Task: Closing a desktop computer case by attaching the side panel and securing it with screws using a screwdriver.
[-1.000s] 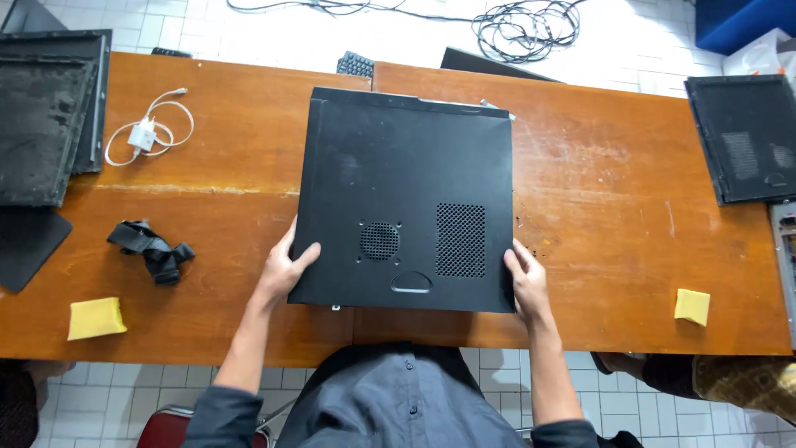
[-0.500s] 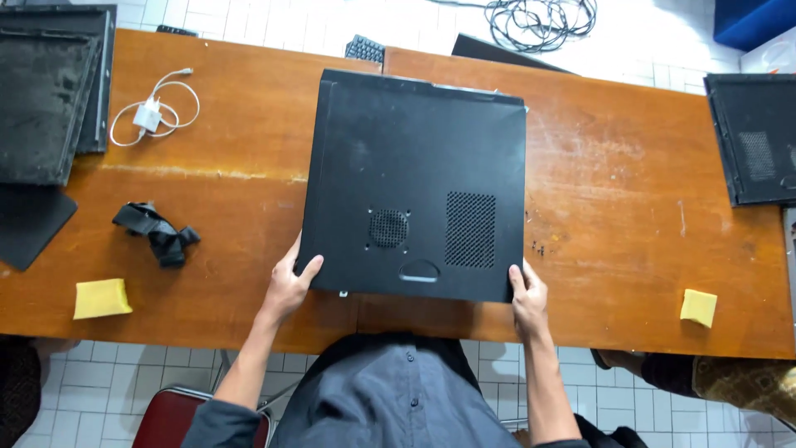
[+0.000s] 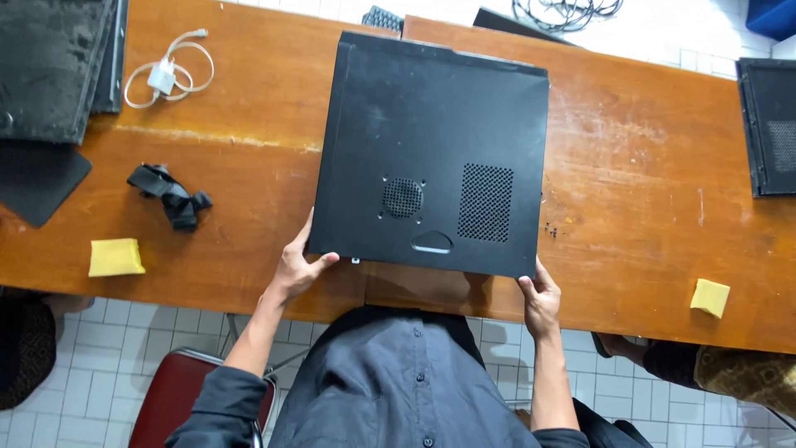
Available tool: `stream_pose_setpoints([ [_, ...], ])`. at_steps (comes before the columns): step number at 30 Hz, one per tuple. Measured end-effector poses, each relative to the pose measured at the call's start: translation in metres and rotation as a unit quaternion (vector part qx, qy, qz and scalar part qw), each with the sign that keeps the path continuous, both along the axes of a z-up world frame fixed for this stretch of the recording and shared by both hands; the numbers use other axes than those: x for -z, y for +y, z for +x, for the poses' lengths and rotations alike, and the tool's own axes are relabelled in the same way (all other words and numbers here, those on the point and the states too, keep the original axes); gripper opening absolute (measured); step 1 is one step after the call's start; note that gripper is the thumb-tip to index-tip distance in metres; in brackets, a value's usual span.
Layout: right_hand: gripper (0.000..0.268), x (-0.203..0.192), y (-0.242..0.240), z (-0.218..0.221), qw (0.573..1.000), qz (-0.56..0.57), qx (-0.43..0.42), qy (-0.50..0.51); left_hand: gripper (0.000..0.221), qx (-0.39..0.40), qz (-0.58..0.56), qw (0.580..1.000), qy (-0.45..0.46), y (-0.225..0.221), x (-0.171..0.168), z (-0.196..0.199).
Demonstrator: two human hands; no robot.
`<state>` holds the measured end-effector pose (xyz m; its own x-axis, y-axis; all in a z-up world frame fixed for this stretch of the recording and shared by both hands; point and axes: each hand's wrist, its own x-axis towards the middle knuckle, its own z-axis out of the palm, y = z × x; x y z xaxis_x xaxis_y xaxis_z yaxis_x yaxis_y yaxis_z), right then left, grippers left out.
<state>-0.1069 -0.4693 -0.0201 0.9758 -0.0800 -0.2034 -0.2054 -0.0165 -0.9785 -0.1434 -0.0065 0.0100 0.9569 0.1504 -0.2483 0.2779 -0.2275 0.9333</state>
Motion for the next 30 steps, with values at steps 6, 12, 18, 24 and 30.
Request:
stream_pose_setpoints([
  [6,0.052,0.035,-0.019,0.007,0.999,0.014,0.031,-0.005,0.098,-0.028,0.013,0.999,-0.033,-0.007,0.021,-0.004],
  [12,0.051,0.025,-0.016,0.024,0.997,0.049,0.067,-0.001,0.096,-0.047,0.032,0.997,-0.059,-0.020,0.027,-0.002],
  [18,0.048,0.013,-0.016,0.027,0.998,0.010,0.066,-0.003,0.084,-0.068,0.064,0.995,-0.021,-0.040,-0.008,-0.002],
  [24,0.075,-0.017,-0.031,0.010,0.997,0.001,-0.048,0.056,0.065,-0.148,0.074,0.986,0.019,-0.055,0.001,0.009],
  [30,0.027,0.078,-0.101,-0.012,0.942,-0.305,0.121,0.071,0.058,-0.179,0.051,0.982,-0.003,-0.062,0.008,0.011],
])
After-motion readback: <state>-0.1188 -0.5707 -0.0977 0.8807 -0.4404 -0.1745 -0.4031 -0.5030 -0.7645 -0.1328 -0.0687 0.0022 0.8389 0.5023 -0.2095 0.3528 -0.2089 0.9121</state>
